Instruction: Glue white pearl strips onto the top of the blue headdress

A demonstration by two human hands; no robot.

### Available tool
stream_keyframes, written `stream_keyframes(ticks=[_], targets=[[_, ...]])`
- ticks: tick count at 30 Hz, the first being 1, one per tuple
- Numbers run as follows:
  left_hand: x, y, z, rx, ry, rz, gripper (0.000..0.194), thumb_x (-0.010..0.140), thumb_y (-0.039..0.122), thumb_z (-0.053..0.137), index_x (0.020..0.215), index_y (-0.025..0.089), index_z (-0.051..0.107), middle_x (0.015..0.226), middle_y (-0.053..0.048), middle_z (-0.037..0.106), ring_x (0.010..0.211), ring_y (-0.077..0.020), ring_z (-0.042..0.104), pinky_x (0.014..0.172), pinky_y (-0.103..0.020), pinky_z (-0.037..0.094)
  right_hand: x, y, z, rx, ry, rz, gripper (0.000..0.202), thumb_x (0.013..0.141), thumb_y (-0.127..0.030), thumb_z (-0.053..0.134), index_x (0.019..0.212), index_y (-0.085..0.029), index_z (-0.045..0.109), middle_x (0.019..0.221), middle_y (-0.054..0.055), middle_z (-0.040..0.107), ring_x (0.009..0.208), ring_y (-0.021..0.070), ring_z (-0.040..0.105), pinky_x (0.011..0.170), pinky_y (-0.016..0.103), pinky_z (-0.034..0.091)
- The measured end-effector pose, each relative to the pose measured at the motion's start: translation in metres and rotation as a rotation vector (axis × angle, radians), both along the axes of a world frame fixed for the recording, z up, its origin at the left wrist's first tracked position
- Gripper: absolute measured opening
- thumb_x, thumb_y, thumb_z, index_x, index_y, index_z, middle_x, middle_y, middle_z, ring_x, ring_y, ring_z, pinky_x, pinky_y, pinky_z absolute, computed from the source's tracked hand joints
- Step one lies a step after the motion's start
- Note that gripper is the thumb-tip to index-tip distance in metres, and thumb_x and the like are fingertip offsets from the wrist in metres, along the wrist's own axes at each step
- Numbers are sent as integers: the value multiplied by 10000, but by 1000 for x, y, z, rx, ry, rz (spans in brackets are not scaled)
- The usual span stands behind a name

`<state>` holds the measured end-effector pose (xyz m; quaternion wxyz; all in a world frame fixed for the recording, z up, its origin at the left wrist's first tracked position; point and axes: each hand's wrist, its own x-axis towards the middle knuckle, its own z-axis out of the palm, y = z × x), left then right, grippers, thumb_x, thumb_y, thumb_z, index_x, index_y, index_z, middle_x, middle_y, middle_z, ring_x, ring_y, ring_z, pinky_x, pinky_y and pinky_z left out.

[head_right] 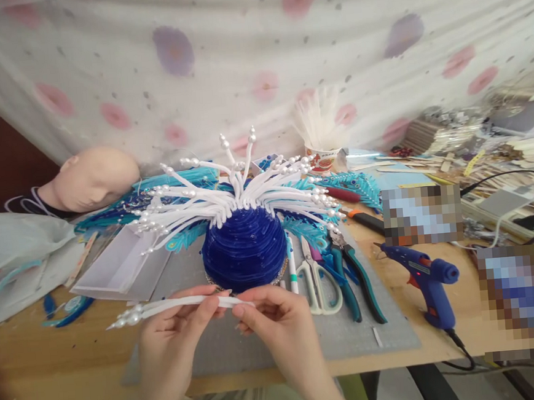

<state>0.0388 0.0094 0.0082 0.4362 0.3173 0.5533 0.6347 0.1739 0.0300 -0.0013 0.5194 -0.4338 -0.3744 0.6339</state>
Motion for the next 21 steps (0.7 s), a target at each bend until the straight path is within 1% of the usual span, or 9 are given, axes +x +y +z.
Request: stream_keyframes(ticks=[3, 6, 10, 13, 15, 17, 21], targets=[[-11, 2, -9, 31, -36, 13, 262, 648, 355, 905, 790, 169, 786, 684, -65, 797, 550, -194, 742, 570, -256, 641, -3, 0, 1, -20, 15, 20, 272, 533, -388, 979, 629, -203, 805, 497, 11, 713, 415, 84, 629, 440, 136, 524], [-18, 4, -15, 42, -93, 40, 328, 631, 392, 928, 788, 143, 783, 703, -96, 800, 528, -185, 734, 548, -240, 637, -3, -1, 2, -36, 20, 40, 282, 508, -381, 988, 623, -201, 803, 480, 7, 700, 407, 96, 632, 439, 154, 534], [-18, 3, -13, 97, -162, 151, 311, 619, 379, 943, 741, 151, 771, 711, -76, 804, 509, -154, 718, 534, -216, 631, -2, -2, 0, -6, -29, 38, 285, 548, -401, 973, 658, -192, 813, 500, 16, 705, 430, 129, 654, 456, 201, 567], [-18, 3, -11, 135, -180, 247, 300, 635, 381, 937, 746, 161, 766, 726, -63, 809, 504, -147, 717, 491, -196, 611, -2, -4, -3, 12, -31, 28, 236, 592, -381, 957, 669, -203, 821, 499, 18, 710, 428, 117, 655, 459, 177, 559], [-20, 3, -10, 158, -173, 274, 300, 644, 389, 932, 749, 164, 763, 725, -62, 809, 499, -153, 718, 454, -187, 592, -2, -5, -6, 40, -16, 10, 197, 621, -363, 944, 671, -215, 824, 488, 12, 706, 417, 101, 646, 455, 151, 546], [-23, 4, -10, 171, -156, 252, 299, 653, 400, 925, 749, 167, 763, 731, -66, 810, 517, -165, 730, 447, -189, 590, 0, -6, -9, 64, -25, 3, 173, 641, -350, 936, 679, -221, 826, 494, 10, 709, 420, 97, 648, 456, 143, 542], [-26, 4, -11, 141, -70, 115, 274, 661, 379, 922, 757, 172, 770, 752, -73, 814, 553, -185, 752, 511, -213, 629, 3, -5, -13, 116, -52, -9, 151, 671, -341, 924, 710, -230, 830, 536, 11, 730, 449, 98, 659, 469, 138, 541]])
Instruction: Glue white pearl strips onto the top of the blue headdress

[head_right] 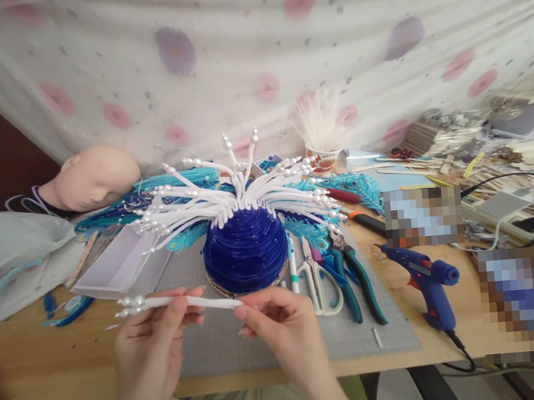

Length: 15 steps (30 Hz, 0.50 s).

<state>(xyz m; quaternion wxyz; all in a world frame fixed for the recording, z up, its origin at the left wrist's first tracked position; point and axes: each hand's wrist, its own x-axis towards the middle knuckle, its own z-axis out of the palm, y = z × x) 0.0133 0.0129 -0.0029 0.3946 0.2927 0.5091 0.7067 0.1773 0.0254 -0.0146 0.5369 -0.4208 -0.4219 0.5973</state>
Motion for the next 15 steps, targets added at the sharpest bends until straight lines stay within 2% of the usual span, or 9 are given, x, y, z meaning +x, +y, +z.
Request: stream_keyframes(ticks=[4, 8, 15], targets=[[0, -2, -2, -17, 106, -73, 273, 654, 352, 926, 751, 177, 739, 745, -68, 813, 625, -215, 782, 616, -236, 657, 1, 4, 5, 51, 22, -19, 136, 669, -320, 924, 711, -236, 827, 555, 9, 742, 479, 97, 668, 487, 135, 545], [2, -2, -3, -67, 207, -130, 308, 640, 378, 927, 724, 188, 700, 699, -63, 801, 638, -250, 787, 592, -259, 656, -4, 5, 16, 29, 31, -22, 163, 619, -325, 943, 675, -229, 825, 541, 19, 741, 465, 123, 673, 471, 172, 561], [6, -3, -4, -113, 174, -83, 280, 676, 427, 893, 782, 188, 791, 731, -63, 809, 579, -210, 763, 564, -249, 650, -3, 4, 20, 59, -14, -58, 134, 629, -327, 929, 669, -238, 837, 554, 31, 749, 481, 152, 683, 480, 212, 574]])
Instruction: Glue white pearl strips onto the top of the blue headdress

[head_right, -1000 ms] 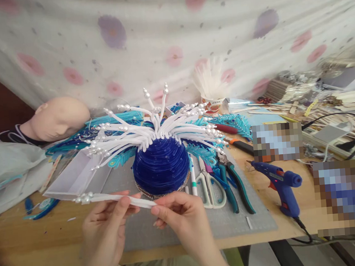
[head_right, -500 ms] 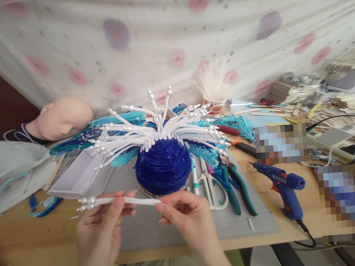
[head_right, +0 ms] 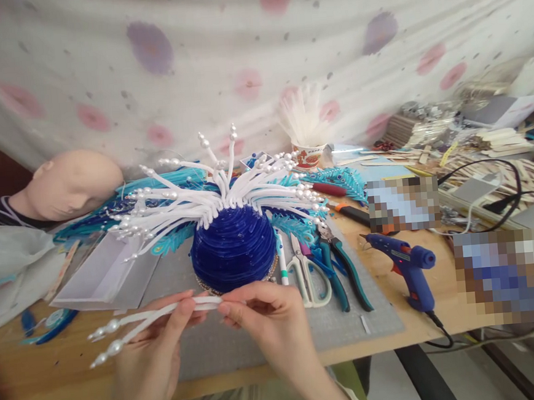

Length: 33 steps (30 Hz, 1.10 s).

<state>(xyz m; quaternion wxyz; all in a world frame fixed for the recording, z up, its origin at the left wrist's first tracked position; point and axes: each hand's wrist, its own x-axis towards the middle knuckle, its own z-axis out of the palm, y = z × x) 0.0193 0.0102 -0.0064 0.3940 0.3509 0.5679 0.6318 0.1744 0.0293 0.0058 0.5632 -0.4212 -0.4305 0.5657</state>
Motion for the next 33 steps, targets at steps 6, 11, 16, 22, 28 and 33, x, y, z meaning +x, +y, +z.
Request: stream_keyframes(ticks=[6, 11, 16, 22, 28, 33], targets=[[-9, 2, 3, -34, -20, 143, 280, 604, 410, 933, 744, 204, 805, 632, -23, 776, 517, -150, 723, 530, -168, 599, 8, -1, -3, -10, -7, -9, 76, 662, -276, 902, 682, -239, 838, 534, 28, 743, 453, 134, 676, 460, 180, 564], [-26, -1, 12, -53, 100, 46, 222, 573, 375, 933, 640, 227, 782, 562, -13, 735, 505, -165, 706, 522, -199, 594, 21, -1, -6, 30, -71, -33, 78, 673, -274, 895, 677, -227, 832, 540, 30, 741, 457, 146, 677, 459, 199, 571], [-33, -6, 29, -100, 362, -105, 127, 557, 317, 899, 597, 271, 787, 565, -7, 714, 434, -144, 627, 424, -194, 513, 35, 1, 1, 82, -195, 41, 99, 713, -288, 879, 707, -210, 818, 571, 25, 743, 483, 145, 682, 472, 198, 553], [-33, -8, 34, -109, 523, -499, 162, 743, 360, 752, 609, 275, 781, 575, -18, 677, 451, -142, 599, 436, -206, 447, 50, 5, 16, 191, -441, 137, 144, 802, -325, 807, 724, -204, 799, 579, 19, 737, 494, 138, 657, 466, 199, 487], [-33, -10, 26, -167, 585, -696, 210, 902, 363, 577, 729, 263, 644, 652, 11, 736, 569, -151, 653, 544, -192, 456, 55, 10, 24, 294, -666, 188, 142, 851, -303, 756, 745, -219, 800, 622, -2, 750, 527, 127, 622, 479, 203, 449], [-29, -9, 18, -127, 785, -842, 201, 956, 325, 502, 806, 257, 617, 774, -8, 764, 712, -178, 709, 650, -214, 485, 55, 15, 37, 391, -744, 187, 117, 867, -290, 745, 794, -235, 819, 653, -8, 769, 540, 130, 645, 468, 201, 448]])
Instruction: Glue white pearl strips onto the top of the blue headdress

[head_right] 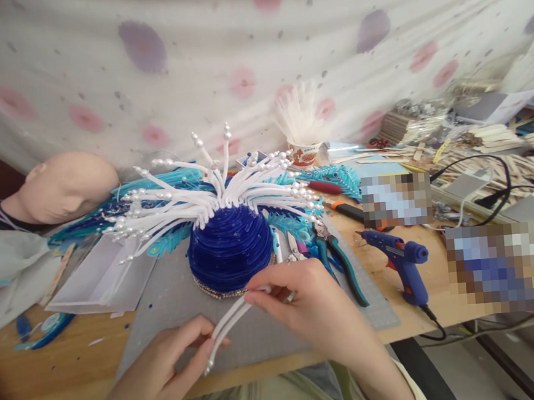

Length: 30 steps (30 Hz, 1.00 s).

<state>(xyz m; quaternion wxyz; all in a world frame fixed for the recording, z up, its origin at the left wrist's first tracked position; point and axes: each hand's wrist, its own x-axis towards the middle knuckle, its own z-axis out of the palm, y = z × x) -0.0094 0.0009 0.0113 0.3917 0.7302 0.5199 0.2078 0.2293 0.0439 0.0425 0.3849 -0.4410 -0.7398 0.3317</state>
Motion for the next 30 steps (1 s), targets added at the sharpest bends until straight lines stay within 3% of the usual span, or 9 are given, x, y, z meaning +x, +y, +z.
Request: stream_keyframes(ticks=[3, 8, 11, 13, 15, 18, 22, 25, 30], targets=[[3, 1, -5, 105, -50, 60, 193, 948, 295, 499, 839, 253, 653, 818, -23, 759, 773, -193, 719, 709, -233, 509, 2, 1, 6, 29, 13, -16, 108, 863, -303, 752, 812, -247, 829, 671, -4, 781, 542, 136, 657, 476, 208, 460], [10, 2, -7, -3, -204, 156, 210, 946, 394, 534, 878, 252, 672, 953, -67, 780, 885, -230, 720, 785, -278, 538, 5, 2, 12, -72, 68, 24, 129, 849, -303, 749, 755, -245, 816, 585, -6, 730, 509, 132, 626, 467, 206, 454], [14, 1, -8, -137, -332, 215, 272, 953, 472, 533, 884, 247, 668, 825, -59, 776, 763, -209, 698, 696, -263, 525, 5, 4, 12, -106, 83, 25, 144, 848, -316, 741, 755, -232, 811, 601, 4, 733, 520, 136, 624, 484, 214, 468], [16, 0, -10, -230, -413, 174, 307, 960, 498, 529, 912, 235, 680, 729, -40, 747, 679, -186, 673, 655, -251, 511, 6, 5, 11, -104, 82, 10, 151, 853, -329, 736, 769, -229, 812, 637, 12, 749, 543, 141, 631, 505, 219, 482], [14, 0, -13, -299, -458, 130, 335, 951, 516, 548, 927, 219, 700, 671, -16, 695, 616, -163, 643, 645, -249, 506, 8, 6, 10, -109, 77, -7, 152, 851, -340, 739, 777, -229, 813, 647, 13, 752, 553, 141, 629, 512, 219, 482], [8, 2, -18, -361, -493, 178, 405, 919, 574, 582, 844, 196, 705, 615, 15, 595, 510, -124, 547, 554, -231, 460, 12, 6, 6, -173, 73, -3, 143, 837, -344, 751, 777, -234, 820, 597, 6, 724, 525, 139, 616, 487, 217, 464], [2, 3, -20, -284, -507, 269, 438, 894, 596, 611, 758, 189, 702, 553, 26, 512, 500, -124, 518, 531, -227, 447, 15, 4, 0, -287, 78, -25, 151, 818, -339, 750, 738, -226, 809, 574, 10, 715, 505, 147, 642, 473, 216, 473], [2, 2, -18, -193, -491, 362, 357, 887, 535, 649, 814, 200, 745, 542, 32, 509, 507, -135, 567, 550, -230, 481, 13, 1, -4, -313, 98, -72, 163, 811, -347, 754, 729, -213, 797, 576, 14, 715, 505, 138, 642, 469, 203, 481], [3, -1, -14, -118, -479, 364, 289, 867, 462, 682, 806, 200, 788, 648, 15, 568, 481, -116, 597, 502, -220, 483, 11, -1, -9, -519, 307, -63, 186, 736, -368, 842, 713, -200, 763, 600, 10, 736, 546, 135, 695, 513, 185, 556]])
